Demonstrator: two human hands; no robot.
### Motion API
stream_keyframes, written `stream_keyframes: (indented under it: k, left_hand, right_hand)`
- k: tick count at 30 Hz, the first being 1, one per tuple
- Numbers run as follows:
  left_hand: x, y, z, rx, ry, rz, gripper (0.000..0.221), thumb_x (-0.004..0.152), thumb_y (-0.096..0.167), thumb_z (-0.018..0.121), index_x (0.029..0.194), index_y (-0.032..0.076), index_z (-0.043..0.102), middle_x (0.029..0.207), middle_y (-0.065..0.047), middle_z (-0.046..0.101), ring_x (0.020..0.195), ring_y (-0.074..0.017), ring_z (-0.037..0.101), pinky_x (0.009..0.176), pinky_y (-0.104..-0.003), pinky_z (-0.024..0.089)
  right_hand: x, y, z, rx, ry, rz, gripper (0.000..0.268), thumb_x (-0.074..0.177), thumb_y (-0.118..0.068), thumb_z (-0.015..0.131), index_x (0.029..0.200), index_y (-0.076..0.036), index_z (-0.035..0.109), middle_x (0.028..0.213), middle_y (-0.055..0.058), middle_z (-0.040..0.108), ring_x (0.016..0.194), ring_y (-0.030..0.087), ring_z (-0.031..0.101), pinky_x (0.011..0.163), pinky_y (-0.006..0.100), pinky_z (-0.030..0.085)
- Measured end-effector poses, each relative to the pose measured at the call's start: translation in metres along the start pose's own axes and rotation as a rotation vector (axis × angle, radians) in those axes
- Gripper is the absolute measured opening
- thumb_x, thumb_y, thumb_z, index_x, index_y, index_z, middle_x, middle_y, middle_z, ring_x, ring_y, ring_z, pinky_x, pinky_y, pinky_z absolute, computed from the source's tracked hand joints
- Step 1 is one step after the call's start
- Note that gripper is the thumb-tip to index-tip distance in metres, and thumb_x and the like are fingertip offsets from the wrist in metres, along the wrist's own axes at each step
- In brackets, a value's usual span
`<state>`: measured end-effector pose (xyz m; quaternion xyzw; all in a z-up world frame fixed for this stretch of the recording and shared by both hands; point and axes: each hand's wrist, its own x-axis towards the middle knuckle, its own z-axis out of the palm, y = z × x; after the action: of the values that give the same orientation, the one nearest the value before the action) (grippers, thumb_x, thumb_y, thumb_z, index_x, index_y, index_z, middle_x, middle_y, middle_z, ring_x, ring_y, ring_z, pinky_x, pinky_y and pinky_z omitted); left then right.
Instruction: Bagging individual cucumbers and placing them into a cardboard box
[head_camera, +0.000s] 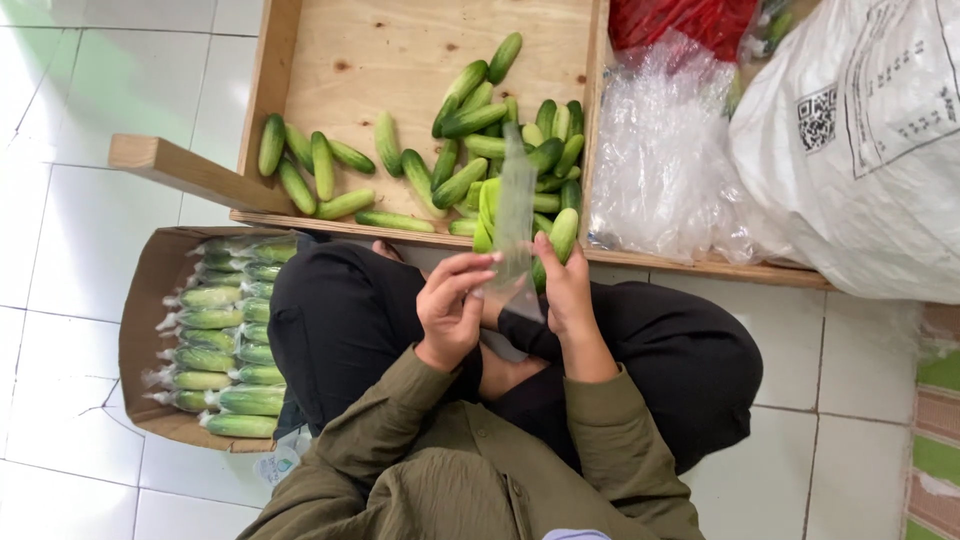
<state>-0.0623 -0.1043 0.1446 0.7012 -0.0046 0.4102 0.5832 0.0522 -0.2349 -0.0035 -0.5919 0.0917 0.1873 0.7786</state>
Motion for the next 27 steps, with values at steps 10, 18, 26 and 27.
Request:
stream_keyframes:
  k: [10,18,26,27]
  left_hand:
    - [-0.054,-0.036,-0.035,-0.608,0.348,-0.492,0.032,0.106,0.022,0.036,0.13,0.002,0.046,0.11,-0.027,0.068,0.095,-0.0386,0.075,0.085,-0.051,0.062]
    - [-0.018,-0.084,-0.054,-0.577,0.06,-1.031,0.072,0.102,0.06,0.054,0.142,0.0,0.055,0.128,-0.019,0.065,0.116,-0.0281,0.068,0.098,-0.043,0.056]
    - [0.006,-0.066,-0.041,-0.748,0.024,-0.862,0.03,0.099,0.004,0.065,0.126,-0.009,0.06,0.117,-0.032,0.07,0.1,-0.04,0.074,0.081,-0.048,0.064]
    - [0.016,-0.047,-0.043,-0.714,0.009,-0.793,0.026,0.101,0.004,0.062,0.124,-0.008,0.06,0.118,-0.033,0.069,0.102,-0.0431,0.072,0.082,-0.05,0.063]
  right_hand:
    - [-0.051,-0.037,0.024,0.079,-0.014,-0.207,0.037,0.084,0.001,0.079,0.113,-0.003,0.055,0.085,0.014,0.069,0.065,0.021,0.07,0.043,0.033,0.059]
    - [-0.071,-0.046,0.037,0.064,-0.264,-0.494,0.038,0.079,0.008,0.081,0.108,0.007,0.056,0.081,0.017,0.056,0.057,0.033,0.069,0.04,0.039,0.055]
    - [-0.083,-0.051,0.036,-0.264,-0.39,-0.444,0.039,0.078,-0.01,0.089,0.108,-0.001,0.066,0.075,0.009,0.067,0.068,0.014,0.066,0.059,0.029,0.051]
    - [-0.081,-0.055,0.035,-0.309,-0.391,-0.471,0.039,0.082,-0.015,0.088,0.111,-0.001,0.065,0.08,0.012,0.069,0.072,0.016,0.067,0.061,0.032,0.051]
